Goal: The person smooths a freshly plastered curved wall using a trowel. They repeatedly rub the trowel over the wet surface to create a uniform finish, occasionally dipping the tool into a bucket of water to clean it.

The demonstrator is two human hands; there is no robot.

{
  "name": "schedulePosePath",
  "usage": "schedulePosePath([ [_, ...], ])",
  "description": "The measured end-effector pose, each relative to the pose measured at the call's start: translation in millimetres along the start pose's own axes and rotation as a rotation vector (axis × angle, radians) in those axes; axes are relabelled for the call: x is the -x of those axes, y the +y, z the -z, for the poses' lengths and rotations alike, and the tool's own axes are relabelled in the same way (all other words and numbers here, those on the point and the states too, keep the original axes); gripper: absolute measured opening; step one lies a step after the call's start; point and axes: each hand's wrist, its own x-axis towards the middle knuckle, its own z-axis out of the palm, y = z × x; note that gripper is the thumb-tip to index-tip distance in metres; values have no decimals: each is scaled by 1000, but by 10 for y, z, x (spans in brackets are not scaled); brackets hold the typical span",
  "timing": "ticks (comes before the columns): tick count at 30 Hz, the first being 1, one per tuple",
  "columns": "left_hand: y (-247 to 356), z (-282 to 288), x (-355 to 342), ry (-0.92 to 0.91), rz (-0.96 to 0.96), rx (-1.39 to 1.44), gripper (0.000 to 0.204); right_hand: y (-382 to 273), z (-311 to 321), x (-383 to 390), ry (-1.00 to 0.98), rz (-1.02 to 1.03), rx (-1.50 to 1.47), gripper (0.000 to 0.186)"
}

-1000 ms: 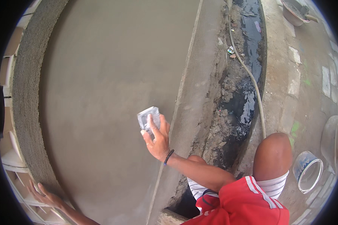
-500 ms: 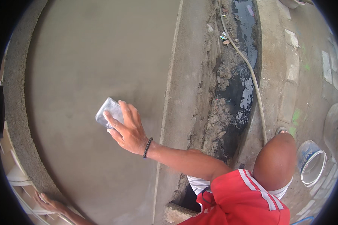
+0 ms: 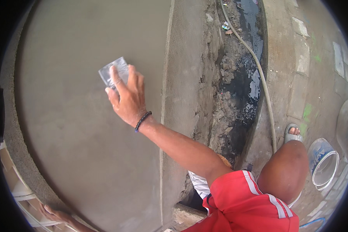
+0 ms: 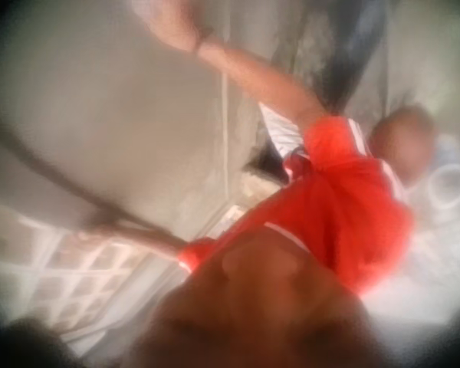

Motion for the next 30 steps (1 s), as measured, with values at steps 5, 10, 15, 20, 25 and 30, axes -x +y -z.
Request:
schedulePosePath([
  [5, 224, 84, 8, 30, 48, -46, 67, 522, 159, 998, -77, -469, 91, 64],
  [10, 442, 71, -2, 33, 65, -11, 69, -360, 117, 1545, -282, -198, -89, 75],
  [15, 369, 59, 57, 41, 72, 5, 67, -26, -11, 167, -72, -82, -24, 64],
  [20, 269, 24, 26, 38, 54, 23, 64, 538, 202, -215, -36, -307, 133, 62],
  [25, 246, 49, 24, 36, 56, 20, 56, 679, 280, 410, -133, -526, 148, 64],
  [30, 71, 33, 11, 20, 38, 26, 60, 574, 339, 897, -183, -608, 130, 66],
])
